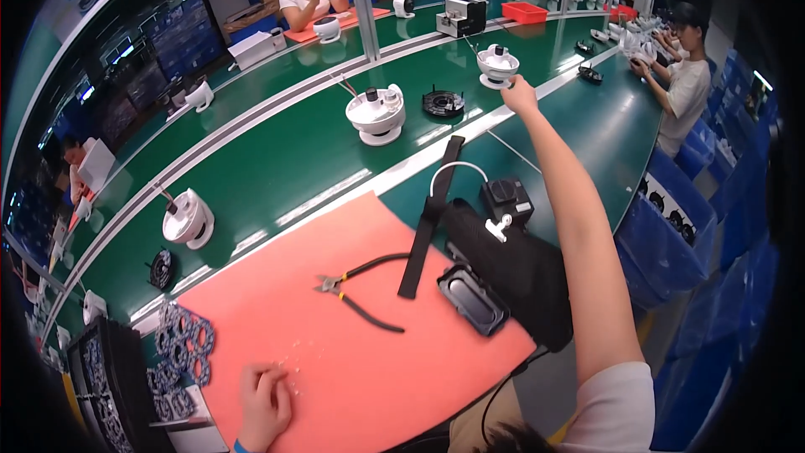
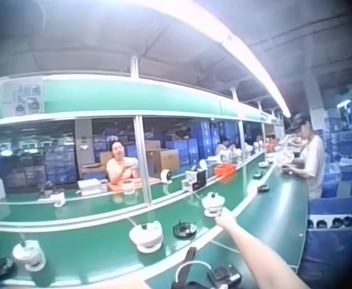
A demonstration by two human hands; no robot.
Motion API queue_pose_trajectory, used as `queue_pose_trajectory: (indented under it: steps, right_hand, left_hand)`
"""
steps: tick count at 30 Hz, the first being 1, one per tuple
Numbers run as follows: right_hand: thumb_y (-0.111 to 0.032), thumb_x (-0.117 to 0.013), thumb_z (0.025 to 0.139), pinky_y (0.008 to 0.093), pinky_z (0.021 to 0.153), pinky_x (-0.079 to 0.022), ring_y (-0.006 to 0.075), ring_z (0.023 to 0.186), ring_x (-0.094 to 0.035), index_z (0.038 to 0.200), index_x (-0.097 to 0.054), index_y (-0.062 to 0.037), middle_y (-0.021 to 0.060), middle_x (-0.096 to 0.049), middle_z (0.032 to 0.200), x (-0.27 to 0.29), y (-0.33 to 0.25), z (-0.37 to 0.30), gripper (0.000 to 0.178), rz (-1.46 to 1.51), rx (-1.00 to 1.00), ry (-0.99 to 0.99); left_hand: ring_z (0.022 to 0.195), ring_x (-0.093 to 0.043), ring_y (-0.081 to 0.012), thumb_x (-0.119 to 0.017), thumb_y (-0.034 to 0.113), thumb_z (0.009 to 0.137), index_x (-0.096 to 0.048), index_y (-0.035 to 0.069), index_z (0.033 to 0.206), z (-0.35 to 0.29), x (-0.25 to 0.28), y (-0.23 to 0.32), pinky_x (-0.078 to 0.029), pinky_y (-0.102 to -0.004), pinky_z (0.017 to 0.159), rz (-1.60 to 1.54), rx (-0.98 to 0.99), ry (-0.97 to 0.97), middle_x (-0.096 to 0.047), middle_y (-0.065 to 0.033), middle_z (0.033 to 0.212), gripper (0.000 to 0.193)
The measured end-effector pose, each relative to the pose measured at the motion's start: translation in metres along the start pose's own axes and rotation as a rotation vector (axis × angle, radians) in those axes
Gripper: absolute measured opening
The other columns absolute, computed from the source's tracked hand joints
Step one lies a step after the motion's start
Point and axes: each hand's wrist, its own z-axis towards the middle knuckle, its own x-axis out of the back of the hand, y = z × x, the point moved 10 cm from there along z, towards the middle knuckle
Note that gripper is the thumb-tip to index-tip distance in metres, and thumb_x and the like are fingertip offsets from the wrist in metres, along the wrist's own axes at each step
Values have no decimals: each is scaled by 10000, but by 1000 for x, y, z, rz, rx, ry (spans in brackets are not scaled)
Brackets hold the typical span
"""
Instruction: Assembling LED lighting components into fixtures using hand tools on a production line.
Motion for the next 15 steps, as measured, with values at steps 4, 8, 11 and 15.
queue_pose_trajectory:
  steps: [4,8,11,15]
  right_hand:
    - [-178,-579,820,445,965,-465,384,1127,-587,1310,-515,-105,228,-624,1190,-26,10,38,500,28,43,-1]
    - [-153,-586,845,447,874,-514,342,1075,-618,1247,-552,-117,184,-648,1121,-25,-12,56,405,-261,89,68]
    - [-143,-518,887,427,719,-507,254,987,-607,926,-676,-116,73,-622,1023,-21,-20,71,165,-711,419,368]
    - [-165,-553,863,371,771,-493,197,993,-612,934,-661,-138,27,-647,950,-36,-16,84,131,-900,519,396]
  left_hand:
    - [985,-566,-361,-537,-83,834,-583,14,1058,13,-3,19,-475,-434,870,53,64,-114,-565,-198,1062,249]
    - [978,-565,-366,-529,-114,813,-594,5,1024,11,-2,19,-478,-416,857,100,65,-108,-566,-197,1045,250]
    - [966,-570,-366,-531,-123,805,-592,0,1019,14,-3,19,-483,-414,848,119,75,-105,-569,-196,1034,255]
    - [952,-577,-364,-533,-133,794,-589,-5,1011,15,-2,21,-489,-415,838,126,83,-89,-574,-194,1023,258]
